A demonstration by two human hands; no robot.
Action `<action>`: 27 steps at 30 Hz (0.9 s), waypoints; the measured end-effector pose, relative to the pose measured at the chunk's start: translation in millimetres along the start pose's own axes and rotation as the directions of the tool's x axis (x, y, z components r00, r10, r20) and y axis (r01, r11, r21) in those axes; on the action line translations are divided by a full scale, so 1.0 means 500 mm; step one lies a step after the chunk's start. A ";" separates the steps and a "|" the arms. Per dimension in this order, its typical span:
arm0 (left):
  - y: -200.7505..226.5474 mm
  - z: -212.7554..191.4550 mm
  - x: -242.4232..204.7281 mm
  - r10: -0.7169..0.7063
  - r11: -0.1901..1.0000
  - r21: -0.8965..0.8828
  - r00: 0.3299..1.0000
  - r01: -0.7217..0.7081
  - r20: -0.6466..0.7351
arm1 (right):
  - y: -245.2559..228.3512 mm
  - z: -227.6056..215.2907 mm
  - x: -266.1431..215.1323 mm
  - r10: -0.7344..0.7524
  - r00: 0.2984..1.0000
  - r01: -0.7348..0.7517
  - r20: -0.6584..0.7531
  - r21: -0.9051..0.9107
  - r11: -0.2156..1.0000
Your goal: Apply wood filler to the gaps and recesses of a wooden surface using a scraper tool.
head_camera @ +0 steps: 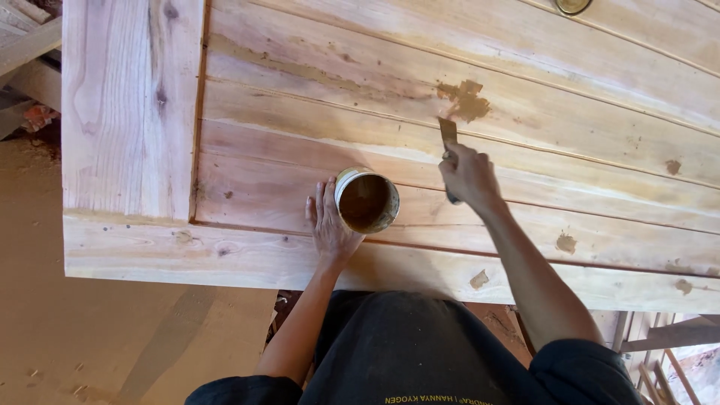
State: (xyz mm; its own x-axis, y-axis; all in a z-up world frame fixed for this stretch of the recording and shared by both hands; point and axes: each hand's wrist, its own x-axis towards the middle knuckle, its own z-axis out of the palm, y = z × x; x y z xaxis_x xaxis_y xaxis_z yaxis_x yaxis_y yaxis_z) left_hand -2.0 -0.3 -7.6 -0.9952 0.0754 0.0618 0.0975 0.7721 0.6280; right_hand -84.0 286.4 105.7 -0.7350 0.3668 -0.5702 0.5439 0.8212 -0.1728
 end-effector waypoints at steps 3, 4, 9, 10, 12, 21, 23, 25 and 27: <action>0.003 -0.008 -0.001 0.005 1.000 0.030 1.000 -0.005 0.001 | -0.037 -0.051 -0.034 0.000 0.998 0.005 -0.063 0.073 0.997; 0.003 -0.006 -0.002 0.001 1.000 0.030 1.000 -0.001 0.004 | -0.035 -0.023 -0.025 0.000 0.998 0.004 -0.059 0.071 0.997; -0.001 -0.004 0.001 0.002 1.000 0.009 1.000 -0.002 -0.002 | -0.081 0.018 -0.074 -0.006 0.999 0.012 -0.039 0.169 0.986; -0.001 -0.004 0.002 -0.001 1.000 0.012 1.000 0.001 -0.006 | -0.087 0.018 -0.075 -0.011 0.999 0.018 -0.039 0.169 0.986; 0.003 -0.005 0.002 0.003 1.000 0.013 1.000 -0.003 -0.004 | -0.093 0.019 -0.085 -0.016 0.998 0.027 -0.052 0.201 0.979; 0.007 -0.007 -0.001 0.004 1.000 0.017 1.000 -0.004 -0.031 | 0.055 -0.006 -0.038 -0.111 0.990 0.116 -0.086 0.056 0.992; -0.001 0.000 -0.002 0.005 1.000 0.025 0.999 -0.004 -0.034 | 0.037 -0.042 -0.016 -0.138 0.988 0.137 -0.070 -0.024 0.990; 0.003 0.001 0.001 0.008 0.999 0.031 0.999 -0.007 -0.043 | 0.043 -0.059 0.004 -0.167 0.984 0.161 -0.059 -0.104 0.981; 0.009 -0.009 0.002 0.004 1.000 0.008 0.999 -0.004 -0.040 | 0.066 -0.048 0.026 -0.163 0.983 0.178 0.082 -0.236 0.955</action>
State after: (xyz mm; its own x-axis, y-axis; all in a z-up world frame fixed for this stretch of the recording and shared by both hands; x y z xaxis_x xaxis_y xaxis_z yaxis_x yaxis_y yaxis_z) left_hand -2.6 0.4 -1.0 -0.9940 0.0530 0.0958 0.1012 0.7771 0.6212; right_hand -85.3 328.5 112.1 -0.7783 0.1911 -0.5982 0.2934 0.9528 -0.0774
